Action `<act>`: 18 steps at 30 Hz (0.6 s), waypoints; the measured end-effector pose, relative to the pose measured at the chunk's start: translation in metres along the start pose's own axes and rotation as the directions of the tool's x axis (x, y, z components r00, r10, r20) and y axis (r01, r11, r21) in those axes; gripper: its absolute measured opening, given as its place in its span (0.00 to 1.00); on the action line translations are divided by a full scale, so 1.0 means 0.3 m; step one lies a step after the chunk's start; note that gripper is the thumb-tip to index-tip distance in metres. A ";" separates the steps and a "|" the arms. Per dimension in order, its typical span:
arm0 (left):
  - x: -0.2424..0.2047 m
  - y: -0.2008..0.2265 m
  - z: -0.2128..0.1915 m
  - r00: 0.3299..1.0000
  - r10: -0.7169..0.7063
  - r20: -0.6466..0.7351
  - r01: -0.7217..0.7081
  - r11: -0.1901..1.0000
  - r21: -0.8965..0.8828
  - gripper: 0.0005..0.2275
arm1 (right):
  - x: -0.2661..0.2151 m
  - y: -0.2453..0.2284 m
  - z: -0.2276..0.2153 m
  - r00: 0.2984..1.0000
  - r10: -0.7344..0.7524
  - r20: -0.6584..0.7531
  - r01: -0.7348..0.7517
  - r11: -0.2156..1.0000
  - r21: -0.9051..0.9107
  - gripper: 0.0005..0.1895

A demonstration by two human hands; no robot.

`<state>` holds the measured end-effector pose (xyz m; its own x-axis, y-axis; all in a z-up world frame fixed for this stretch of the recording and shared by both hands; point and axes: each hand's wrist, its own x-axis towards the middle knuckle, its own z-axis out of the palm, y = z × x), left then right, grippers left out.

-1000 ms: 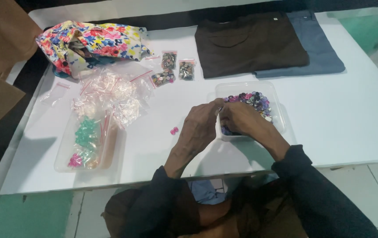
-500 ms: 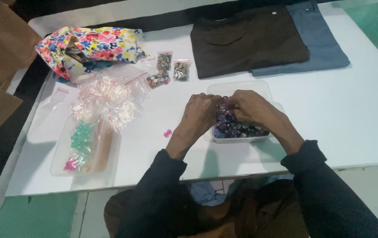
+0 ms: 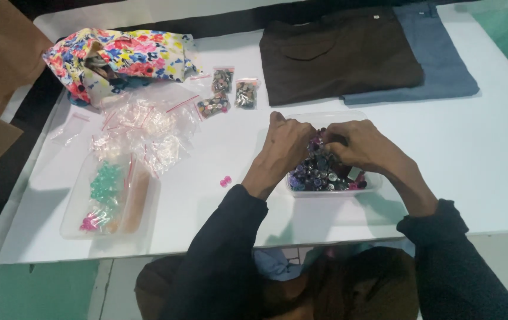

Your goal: Sorting small colorful buttons from a container and placing them on a table

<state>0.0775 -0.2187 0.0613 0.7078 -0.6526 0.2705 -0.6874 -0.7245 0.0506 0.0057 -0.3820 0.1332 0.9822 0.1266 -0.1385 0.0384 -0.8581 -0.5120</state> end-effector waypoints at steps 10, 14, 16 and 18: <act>0.045 0.027 0.019 0.998 -0.067 -0.013 0.065 0.991 -0.113 0.09 | -0.034 0.107 -0.005 0.987 0.005 -0.160 0.034 0.970 0.242 0.11; 0.041 0.083 -0.003 0.999 -0.041 -0.004 0.042 0.996 0.082 0.09 | -0.038 0.093 0.003 0.978 -0.042 -0.204 0.078 0.981 0.175 0.13; 0.026 0.108 -0.020 1.000 -0.024 0.003 0.023 0.981 0.191 0.08 | -0.010 0.139 0.039 0.975 -0.061 -0.212 0.096 0.982 0.160 0.13; 0.016 0.116 -0.030 0.999 0.017 -0.044 -0.006 0.968 0.251 0.08 | 0.036 0.205 0.087 0.958 -0.092 -0.273 0.114 0.991 0.065 0.13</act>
<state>0.0555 -0.2450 0.0731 0.6879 -0.6547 0.3132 -0.6286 -0.7532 -0.1938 0.0140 -0.4204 0.0779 0.9872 0.0644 0.1460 0.1380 -0.8037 -0.5788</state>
